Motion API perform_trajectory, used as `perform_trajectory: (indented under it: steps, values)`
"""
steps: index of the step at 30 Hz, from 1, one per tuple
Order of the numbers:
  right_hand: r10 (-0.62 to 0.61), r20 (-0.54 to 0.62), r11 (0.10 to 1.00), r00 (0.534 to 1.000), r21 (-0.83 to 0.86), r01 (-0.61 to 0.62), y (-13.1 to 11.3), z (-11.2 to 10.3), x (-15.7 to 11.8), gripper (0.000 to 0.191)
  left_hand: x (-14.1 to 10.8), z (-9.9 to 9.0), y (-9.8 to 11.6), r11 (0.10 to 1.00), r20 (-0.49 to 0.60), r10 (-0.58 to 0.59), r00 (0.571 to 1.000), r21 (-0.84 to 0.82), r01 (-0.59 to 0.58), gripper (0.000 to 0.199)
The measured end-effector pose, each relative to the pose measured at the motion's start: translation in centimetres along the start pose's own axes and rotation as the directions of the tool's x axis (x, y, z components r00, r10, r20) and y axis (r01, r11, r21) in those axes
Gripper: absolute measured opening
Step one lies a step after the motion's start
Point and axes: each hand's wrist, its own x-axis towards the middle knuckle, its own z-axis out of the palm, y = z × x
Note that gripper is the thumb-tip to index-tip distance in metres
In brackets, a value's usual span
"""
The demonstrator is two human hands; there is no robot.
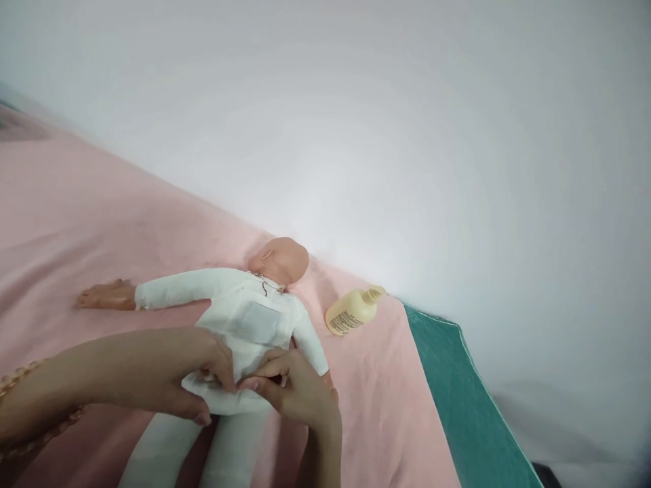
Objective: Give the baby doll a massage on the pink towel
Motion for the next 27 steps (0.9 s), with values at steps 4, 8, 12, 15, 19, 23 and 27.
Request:
perform_trajectory:
  steps: [4,8,12,15,19,23,27]
  values:
    - [0.022,-0.041,0.999,0.999,0.029,-0.02,0.0,-0.9,-0.1,0.037,0.9,-1.5,1.5,0.996,0.14,-0.002,0.99,-0.089,0.014,0.021]
    - [0.046,-0.07,0.999,0.996,-0.009,-0.047,0.2,-0.9,0.1,0.031,1.4,-1.8,1.7,0.997,0.136,-0.023,0.99,-0.064,0.032,0.02]
    - [0.078,-0.051,0.997,0.996,-0.013,-0.078,0.5,-0.3,0.4,0.026,1.7,-1.4,1.0,0.988,0.095,-0.015,0.995,-0.15,0.029,0.018]
    - [0.09,-0.046,0.996,0.995,-0.019,-0.09,0.6,-0.3,0.5,0.023,1.8,-1.1,0.7,0.981,0.067,0.009,0.998,-0.193,0.004,0.014]
    - [0.054,-0.07,0.997,0.996,0.058,-0.05,0.6,-0.7,0.2,0.026,2.3,-1.3,0.5,0.987,0.077,0.031,0.997,-0.159,-0.019,0.018]
    - [0.023,-0.199,0.998,0.98,0.055,-0.012,0.8,-1.0,0.1,0.032,2.8,-1.5,0.1,0.997,0.09,0.036,0.995,-0.067,-0.03,0.028]
    - [0.067,-0.163,0.997,0.984,0.045,-0.061,0.8,-0.8,0.4,0.026,2.9,-0.8,-0.8,0.997,0.104,0.002,0.995,-0.083,0.007,0.026]
